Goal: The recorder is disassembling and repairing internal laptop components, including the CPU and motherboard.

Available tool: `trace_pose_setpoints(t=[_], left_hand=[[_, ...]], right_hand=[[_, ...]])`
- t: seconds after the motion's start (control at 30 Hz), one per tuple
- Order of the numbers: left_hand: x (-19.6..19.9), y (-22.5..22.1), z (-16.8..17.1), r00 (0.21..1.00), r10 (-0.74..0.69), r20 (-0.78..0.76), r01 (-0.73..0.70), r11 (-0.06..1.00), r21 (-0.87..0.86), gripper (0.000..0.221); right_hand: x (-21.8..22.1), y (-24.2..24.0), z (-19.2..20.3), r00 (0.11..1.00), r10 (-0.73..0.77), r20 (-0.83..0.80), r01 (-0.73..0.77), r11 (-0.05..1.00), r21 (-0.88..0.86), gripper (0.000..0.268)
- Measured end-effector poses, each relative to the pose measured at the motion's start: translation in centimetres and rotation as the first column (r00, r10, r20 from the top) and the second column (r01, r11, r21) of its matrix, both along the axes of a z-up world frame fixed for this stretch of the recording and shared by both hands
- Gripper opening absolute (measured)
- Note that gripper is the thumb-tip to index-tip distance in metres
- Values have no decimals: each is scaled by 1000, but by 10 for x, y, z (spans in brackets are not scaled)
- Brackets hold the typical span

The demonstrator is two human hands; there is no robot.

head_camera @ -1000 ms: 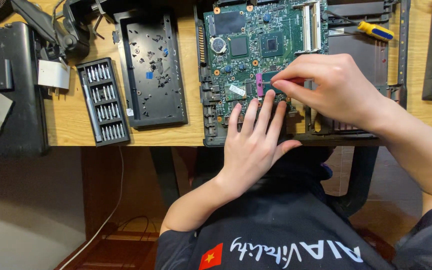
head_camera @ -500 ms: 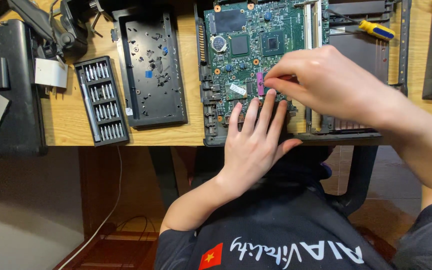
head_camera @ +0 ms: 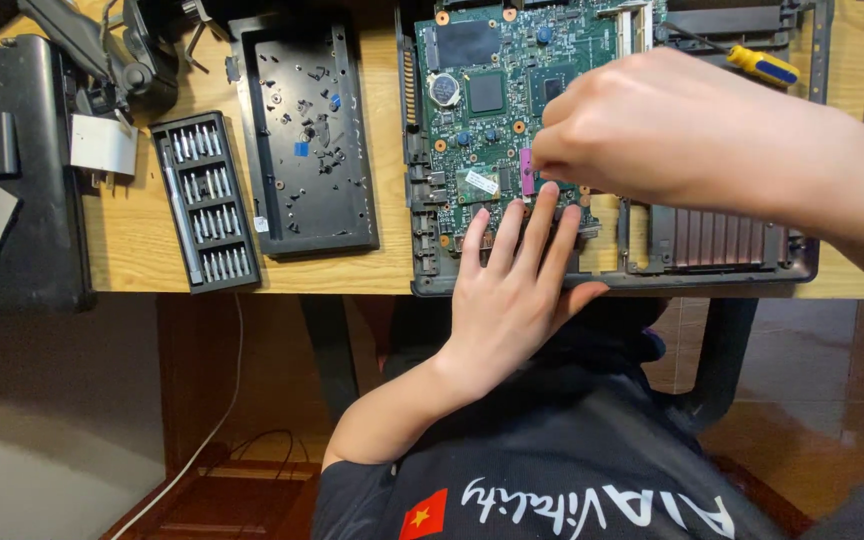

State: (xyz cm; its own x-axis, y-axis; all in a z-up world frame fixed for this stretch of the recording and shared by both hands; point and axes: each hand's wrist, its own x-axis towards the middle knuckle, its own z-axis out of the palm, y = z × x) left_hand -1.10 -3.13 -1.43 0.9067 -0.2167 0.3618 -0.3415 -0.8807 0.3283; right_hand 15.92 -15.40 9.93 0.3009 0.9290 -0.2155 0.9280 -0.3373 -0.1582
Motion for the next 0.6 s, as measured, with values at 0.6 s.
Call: trace_pose_setpoints(t=[0.6], left_hand=[[0, 1, -1, 999, -2, 47, 4, 999, -51, 61]], right_hand=[[-38, 33, 27, 719, 432, 545, -164, 867, -471, 15]])
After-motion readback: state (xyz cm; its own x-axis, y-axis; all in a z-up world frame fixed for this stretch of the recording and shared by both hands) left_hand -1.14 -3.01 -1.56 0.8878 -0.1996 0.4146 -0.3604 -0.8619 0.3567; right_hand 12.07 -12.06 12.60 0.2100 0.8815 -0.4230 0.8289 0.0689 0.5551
